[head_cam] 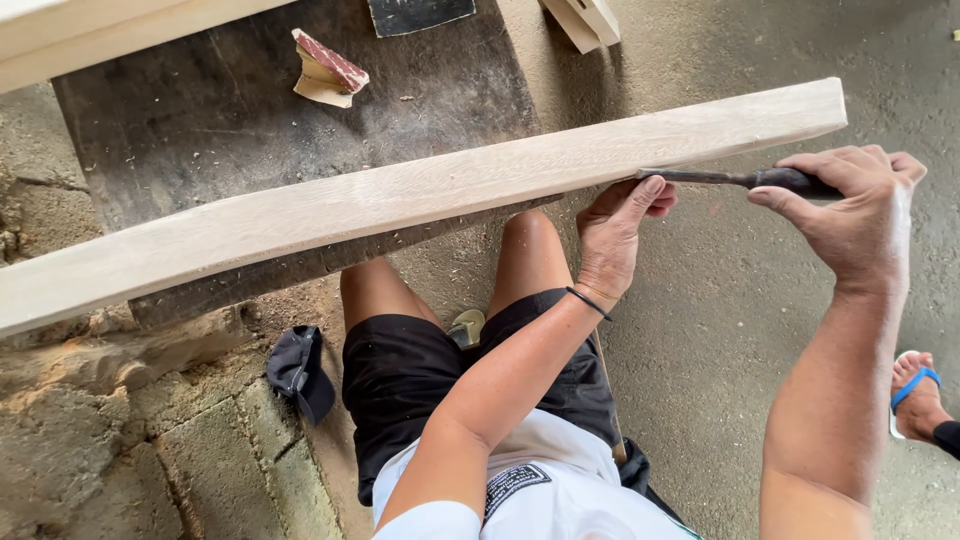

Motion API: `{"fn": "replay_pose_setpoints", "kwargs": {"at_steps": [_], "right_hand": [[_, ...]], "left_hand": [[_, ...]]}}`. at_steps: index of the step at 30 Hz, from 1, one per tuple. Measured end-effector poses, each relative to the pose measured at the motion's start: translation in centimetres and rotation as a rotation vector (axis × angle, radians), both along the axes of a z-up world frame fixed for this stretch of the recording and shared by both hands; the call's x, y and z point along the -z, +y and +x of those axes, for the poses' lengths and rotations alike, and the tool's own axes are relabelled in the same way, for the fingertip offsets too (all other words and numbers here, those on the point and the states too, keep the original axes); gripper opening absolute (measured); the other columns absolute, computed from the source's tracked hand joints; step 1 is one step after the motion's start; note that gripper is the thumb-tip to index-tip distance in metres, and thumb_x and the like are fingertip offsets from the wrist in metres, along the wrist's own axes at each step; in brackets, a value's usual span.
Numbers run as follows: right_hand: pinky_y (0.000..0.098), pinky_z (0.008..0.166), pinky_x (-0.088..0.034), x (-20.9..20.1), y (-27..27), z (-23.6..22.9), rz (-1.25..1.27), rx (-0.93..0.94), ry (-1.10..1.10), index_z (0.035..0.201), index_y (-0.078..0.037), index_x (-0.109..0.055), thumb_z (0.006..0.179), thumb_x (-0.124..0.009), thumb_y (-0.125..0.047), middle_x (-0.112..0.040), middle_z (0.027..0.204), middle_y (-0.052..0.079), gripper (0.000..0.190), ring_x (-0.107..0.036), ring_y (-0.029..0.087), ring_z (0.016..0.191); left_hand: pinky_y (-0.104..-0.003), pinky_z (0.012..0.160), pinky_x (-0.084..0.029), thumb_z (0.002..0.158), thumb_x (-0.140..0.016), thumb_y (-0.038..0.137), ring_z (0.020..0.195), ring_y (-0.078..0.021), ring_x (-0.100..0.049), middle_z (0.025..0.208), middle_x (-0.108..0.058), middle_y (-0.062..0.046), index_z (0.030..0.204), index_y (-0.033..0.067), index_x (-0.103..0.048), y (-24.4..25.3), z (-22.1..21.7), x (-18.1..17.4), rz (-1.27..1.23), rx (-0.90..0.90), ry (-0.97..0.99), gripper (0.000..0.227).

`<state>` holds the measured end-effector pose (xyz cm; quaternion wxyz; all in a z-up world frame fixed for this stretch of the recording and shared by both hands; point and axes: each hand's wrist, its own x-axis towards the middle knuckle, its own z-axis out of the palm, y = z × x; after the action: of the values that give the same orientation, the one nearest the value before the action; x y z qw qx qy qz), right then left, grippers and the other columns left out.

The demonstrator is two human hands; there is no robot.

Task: The person smooths a long wooden plank with a sanding block, rubbing it along the length and edges. They then use a chisel to scrape and refine the surface of the plank, removing small wood shavings.

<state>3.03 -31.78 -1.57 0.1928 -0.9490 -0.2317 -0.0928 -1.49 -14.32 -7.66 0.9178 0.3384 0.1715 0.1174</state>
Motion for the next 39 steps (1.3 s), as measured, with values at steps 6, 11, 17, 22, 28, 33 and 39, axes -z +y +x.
{"fn": "replay_pose_setpoints", "kwargs": {"at_steps": [6, 11, 17, 22, 28, 33, 39], "right_hand": [[0.0349, 0.092, -0.019, -0.2, 0.7, 0.1, -0.023, -0.022, -0.007, 0.094, -0.012, -0.066, 0.078, -0.076, -0.029, -0.062, 0.094, 0.003, 0.025, -0.052, 0.018, 0.090], [0.0338, 0.090, -0.019, -0.4, 1.5, 0.0, -0.015, -0.019, -0.009, 0.092, -0.013, -0.066, 0.077, -0.076, -0.030, -0.062, 0.093, 0.002, 0.025, -0.052, 0.017, 0.089], [0.0344, 0.092, -0.019, -0.2, 1.9, 0.0, -0.042, -0.046, -0.050, 0.093, -0.013, -0.067, 0.077, -0.076, -0.033, -0.062, 0.091, 0.003, 0.027, -0.052, 0.018, 0.089], [0.0337, 0.089, -0.019, 0.1, 2.7, 0.1, -0.003, -0.070, -0.055, 0.090, -0.014, -0.066, 0.074, -0.077, -0.034, -0.062, 0.090, 0.001, 0.028, -0.051, 0.018, 0.086], [0.0326, 0.084, -0.018, -0.3, 5.1, -0.2, 0.020, -0.096, -0.045, 0.090, -0.013, -0.065, 0.069, -0.075, -0.034, -0.061, 0.091, 0.002, 0.031, -0.052, 0.017, 0.087], [0.0320, 0.088, -0.019, 0.1, 3.2, -0.2, -0.002, -0.021, -0.041, 0.090, -0.015, -0.066, 0.072, -0.074, -0.035, -0.061, 0.088, 0.001, 0.028, -0.051, 0.017, 0.086], [0.0324, 0.086, -0.018, 0.3, 3.2, -0.1, 0.009, -0.014, -0.036, 0.089, -0.015, -0.065, 0.071, -0.075, -0.035, -0.060, 0.087, 0.000, 0.028, -0.051, 0.015, 0.085]], "left_hand": [[-0.022, 0.059, -0.048, 0.076, -0.062, 0.015, 0.063, -0.0130, -0.060, 0.073, -0.063, -0.007, 0.077, 0.0048, -0.063, 0.6, -0.2, 0.3, 0.019, -0.022, 0.012, 0.010], [-0.022, 0.060, -0.048, 0.077, -0.061, 0.014, 0.064, -0.0130, -0.060, 0.075, -0.063, -0.008, 0.079, 0.0053, -0.063, 1.4, -0.6, 0.1, 0.028, -0.027, -0.016, 0.009], [-0.022, 0.060, -0.047, 0.076, -0.061, 0.015, 0.065, -0.0134, -0.060, 0.073, -0.063, -0.007, 0.077, 0.0052, -0.062, 2.0, -0.9, 0.3, 0.042, -0.027, 0.024, 0.010], [-0.023, 0.062, -0.048, 0.078, -0.059, 0.013, 0.065, -0.0137, -0.059, 0.075, -0.062, -0.007, 0.078, 0.0043, -0.062, 2.7, -1.4, 0.3, 0.098, -0.070, 0.004, 0.009], [-0.025, 0.057, -0.049, 0.075, -0.060, 0.012, 0.058, -0.0161, -0.059, 0.070, -0.063, -0.009, 0.074, 0.0027, -0.063, 4.0, -1.7, 0.8, 0.146, -0.178, 0.025, 0.010], [-0.023, 0.060, -0.048, 0.076, -0.062, 0.012, 0.063, -0.0149, -0.060, 0.074, -0.063, -0.008, 0.078, 0.0045, -0.063, 2.6, -1.2, 0.2, 0.029, -0.063, 0.011, 0.008], [-0.024, 0.061, -0.048, 0.077, -0.060, 0.013, 0.063, -0.0155, -0.059, 0.074, -0.063, -0.008, 0.078, 0.0033, -0.062, 2.7, -1.2, 0.6, 0.066, -0.057, 0.032, 0.010]]}}
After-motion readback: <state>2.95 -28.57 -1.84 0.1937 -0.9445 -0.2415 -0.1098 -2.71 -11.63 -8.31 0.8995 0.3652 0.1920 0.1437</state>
